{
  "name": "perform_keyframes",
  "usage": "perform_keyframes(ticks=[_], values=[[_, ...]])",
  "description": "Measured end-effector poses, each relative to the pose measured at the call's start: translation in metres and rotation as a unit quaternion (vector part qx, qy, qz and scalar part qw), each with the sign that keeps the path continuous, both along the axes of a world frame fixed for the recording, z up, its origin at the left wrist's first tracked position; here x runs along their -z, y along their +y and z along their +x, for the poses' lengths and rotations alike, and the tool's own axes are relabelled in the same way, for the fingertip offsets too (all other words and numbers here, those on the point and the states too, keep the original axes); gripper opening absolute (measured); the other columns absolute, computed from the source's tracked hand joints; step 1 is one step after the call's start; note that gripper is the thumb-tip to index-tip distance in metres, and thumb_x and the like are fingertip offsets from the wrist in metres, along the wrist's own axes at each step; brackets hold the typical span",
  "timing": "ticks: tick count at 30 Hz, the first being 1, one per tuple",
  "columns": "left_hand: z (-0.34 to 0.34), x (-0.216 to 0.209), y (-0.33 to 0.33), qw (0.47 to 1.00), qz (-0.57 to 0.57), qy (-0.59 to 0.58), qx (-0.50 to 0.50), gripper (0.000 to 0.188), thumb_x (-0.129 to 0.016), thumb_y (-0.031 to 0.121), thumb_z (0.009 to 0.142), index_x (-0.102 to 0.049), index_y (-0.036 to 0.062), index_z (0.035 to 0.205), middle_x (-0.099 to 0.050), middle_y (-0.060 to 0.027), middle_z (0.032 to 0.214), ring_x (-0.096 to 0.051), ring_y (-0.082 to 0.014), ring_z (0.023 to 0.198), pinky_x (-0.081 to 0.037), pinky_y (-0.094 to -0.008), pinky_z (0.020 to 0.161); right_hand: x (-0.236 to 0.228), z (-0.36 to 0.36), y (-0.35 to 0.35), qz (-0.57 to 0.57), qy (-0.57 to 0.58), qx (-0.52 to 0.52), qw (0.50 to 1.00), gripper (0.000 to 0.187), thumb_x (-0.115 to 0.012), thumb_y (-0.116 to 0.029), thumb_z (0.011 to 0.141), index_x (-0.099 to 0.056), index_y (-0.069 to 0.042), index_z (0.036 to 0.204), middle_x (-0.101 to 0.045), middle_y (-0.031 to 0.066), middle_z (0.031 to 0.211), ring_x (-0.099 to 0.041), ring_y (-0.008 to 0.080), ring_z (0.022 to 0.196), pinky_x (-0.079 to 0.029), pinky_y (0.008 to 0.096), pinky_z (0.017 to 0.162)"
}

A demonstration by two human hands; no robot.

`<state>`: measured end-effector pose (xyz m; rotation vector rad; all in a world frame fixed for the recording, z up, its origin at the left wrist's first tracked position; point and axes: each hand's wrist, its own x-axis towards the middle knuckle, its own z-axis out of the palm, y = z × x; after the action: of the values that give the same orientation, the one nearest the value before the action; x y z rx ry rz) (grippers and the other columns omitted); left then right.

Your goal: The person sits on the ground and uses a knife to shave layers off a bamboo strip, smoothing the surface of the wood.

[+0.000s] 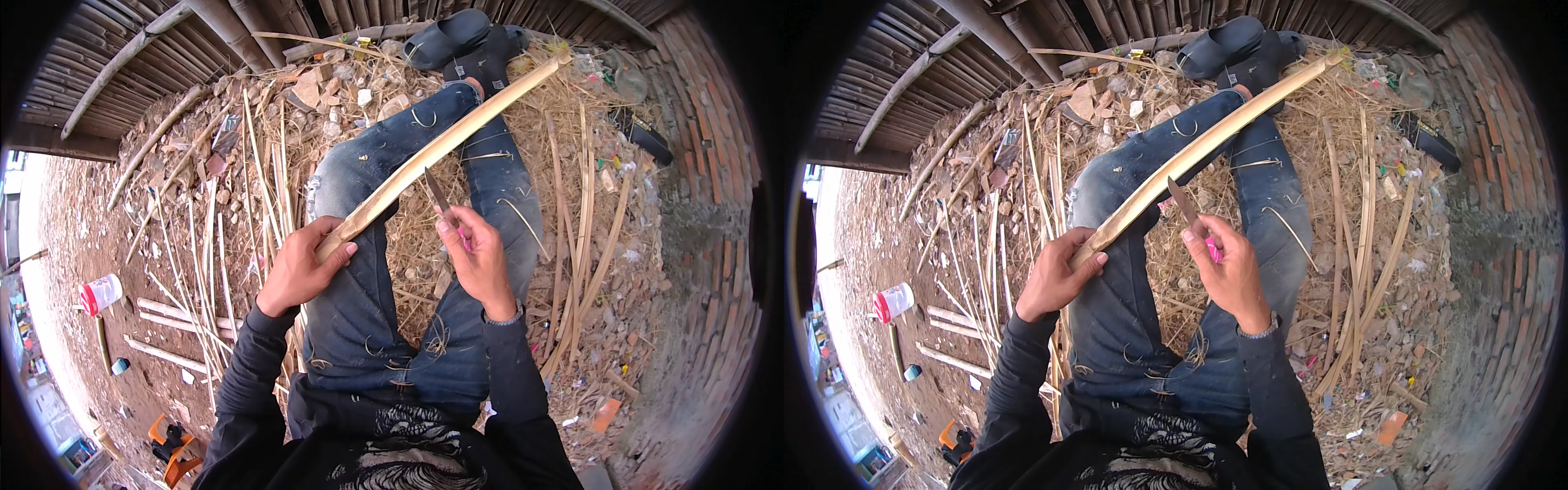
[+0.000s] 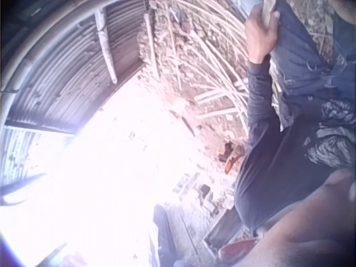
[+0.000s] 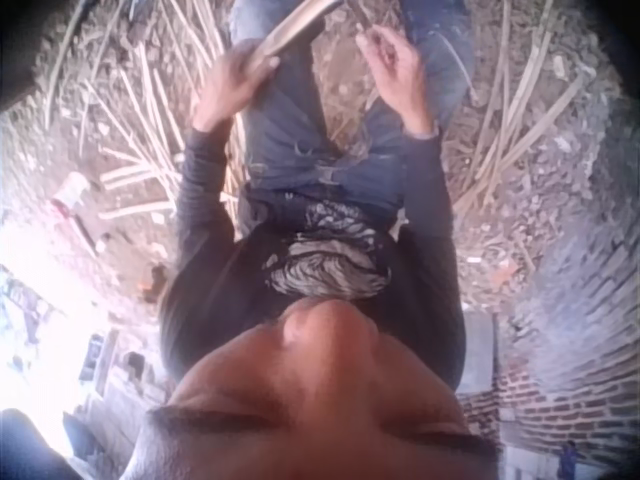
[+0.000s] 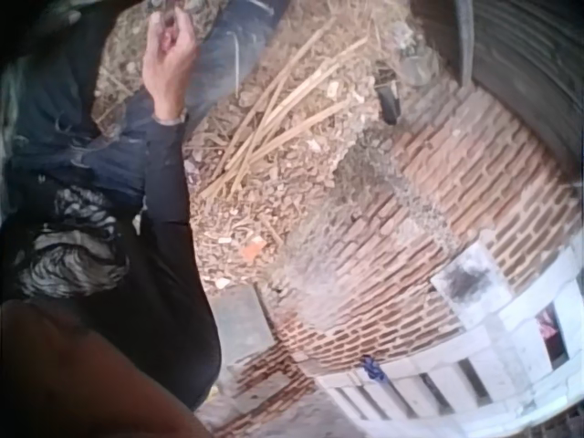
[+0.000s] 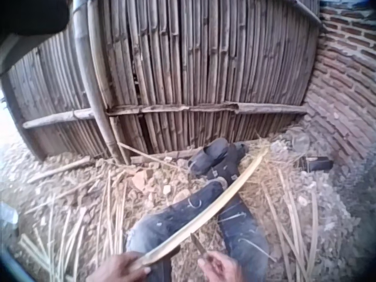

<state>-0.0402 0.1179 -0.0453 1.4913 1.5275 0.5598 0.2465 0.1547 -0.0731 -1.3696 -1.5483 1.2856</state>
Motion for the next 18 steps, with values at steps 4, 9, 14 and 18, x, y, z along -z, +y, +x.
perform_keyframes(ticks=[4,9,14,18], values=[[0.002,-0.004,-0.001,0.998,-0.040,-0.043,-0.021,0.033,-0.071,0.017,0.101,-0.065,-0.0031,0.126,-0.073,-0.0083,0.090,-0.071,-0.0127,0.082,-0.055,-0.0308,0.078,-0.005,-0.006,-0.001,-0.003,-0.010,0.007,1.000,0.028,-0.066,-0.028,0.106,-0.067,0.000,0.108,-0.057,0.0036,0.067,-0.050,0.0093,0.058,-0.039,0.0310,0.054],[0.001,-0.009,-0.005,0.996,-0.054,-0.066,-0.022,0.031,-0.068,0.014,0.103,-0.064,-0.0038,0.128,-0.072,-0.0067,0.090,-0.068,-0.0107,0.085,-0.053,-0.0287,0.080,-0.014,-0.021,-0.012,0.027,-0.112,-0.038,0.993,0.033,-0.062,-0.035,0.107,-0.065,-0.002,0.100,-0.061,0.0114,0.064,-0.062,0.0266,0.056,-0.045,0.0408,0.054],[0.012,-0.012,-0.022,0.993,-0.035,-0.098,-0.053,0.033,-0.066,0.011,0.104,-0.062,-0.0038,0.132,-0.072,-0.0062,0.089,-0.067,-0.0108,0.087,-0.052,-0.0276,0.081,-0.016,-0.046,-0.045,0.052,-0.216,-0.086,0.971,0.039,-0.061,-0.041,0.106,-0.062,-0.006,0.088,-0.067,0.0149,0.065,-0.069,0.0397,0.062,-0.052,0.0502,0.059],[0.022,-0.008,-0.034,0.995,-0.012,-0.035,-0.093,0.037,-0.066,0.009,0.103,-0.057,-0.0041,0.136,-0.072,-0.0077,0.087,-0.067,-0.0121,0.082,-0.052,-0.0283,0.078,-0.018,-0.054,-0.059,0.062,-0.251,-0.093,0.962,0.043,-0.059,-0.045,0.106,-0.061,-0.007,0.086,-0.068,0.0172,0.065,-0.069,0.0411,0.062,-0.053,0.0523,0.059]])
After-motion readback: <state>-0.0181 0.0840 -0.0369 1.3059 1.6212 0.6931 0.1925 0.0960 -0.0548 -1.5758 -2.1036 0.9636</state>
